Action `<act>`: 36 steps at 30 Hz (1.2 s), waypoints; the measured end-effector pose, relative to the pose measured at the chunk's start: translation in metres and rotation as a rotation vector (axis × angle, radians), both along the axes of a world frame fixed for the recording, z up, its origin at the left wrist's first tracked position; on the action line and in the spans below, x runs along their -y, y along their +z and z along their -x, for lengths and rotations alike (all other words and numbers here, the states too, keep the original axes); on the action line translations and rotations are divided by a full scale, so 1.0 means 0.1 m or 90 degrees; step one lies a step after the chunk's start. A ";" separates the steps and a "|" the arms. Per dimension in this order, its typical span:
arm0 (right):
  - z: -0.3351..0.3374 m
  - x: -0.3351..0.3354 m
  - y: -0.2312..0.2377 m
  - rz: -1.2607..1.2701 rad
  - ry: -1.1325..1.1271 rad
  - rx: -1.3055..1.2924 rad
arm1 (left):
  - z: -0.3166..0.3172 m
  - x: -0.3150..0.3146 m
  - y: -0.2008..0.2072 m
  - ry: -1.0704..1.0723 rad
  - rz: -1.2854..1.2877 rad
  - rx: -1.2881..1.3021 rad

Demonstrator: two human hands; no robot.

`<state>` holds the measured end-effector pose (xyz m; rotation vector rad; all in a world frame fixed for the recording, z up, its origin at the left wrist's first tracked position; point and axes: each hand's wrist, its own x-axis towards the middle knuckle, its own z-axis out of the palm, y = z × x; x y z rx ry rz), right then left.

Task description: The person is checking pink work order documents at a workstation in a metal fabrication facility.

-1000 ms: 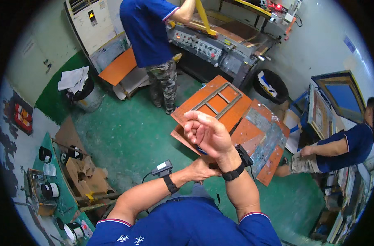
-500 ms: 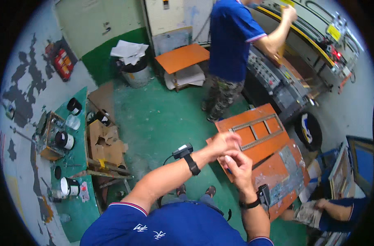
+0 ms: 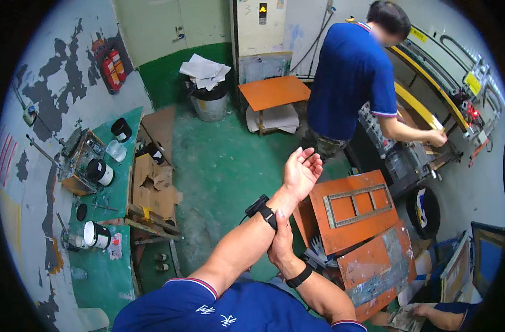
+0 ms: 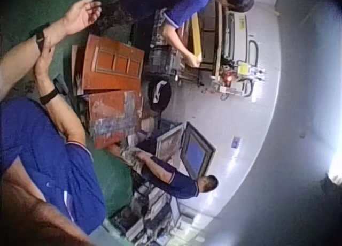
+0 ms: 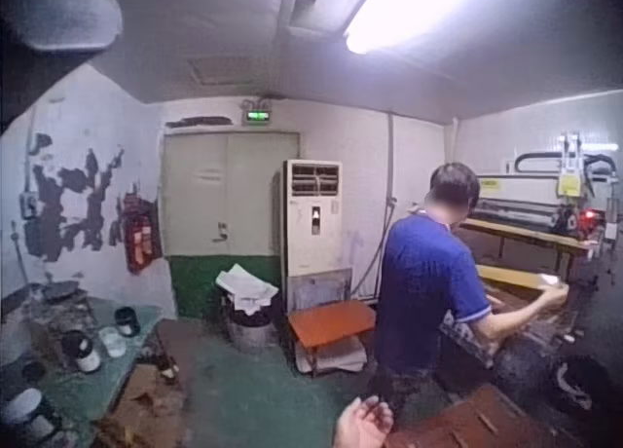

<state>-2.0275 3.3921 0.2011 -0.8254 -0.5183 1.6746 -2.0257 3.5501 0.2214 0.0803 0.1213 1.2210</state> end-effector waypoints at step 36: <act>-1.42 3.69 -1.31 0.493 -0.183 0.563 | 2.29 2.87 -2.04 -0.602 -0.341 -0.983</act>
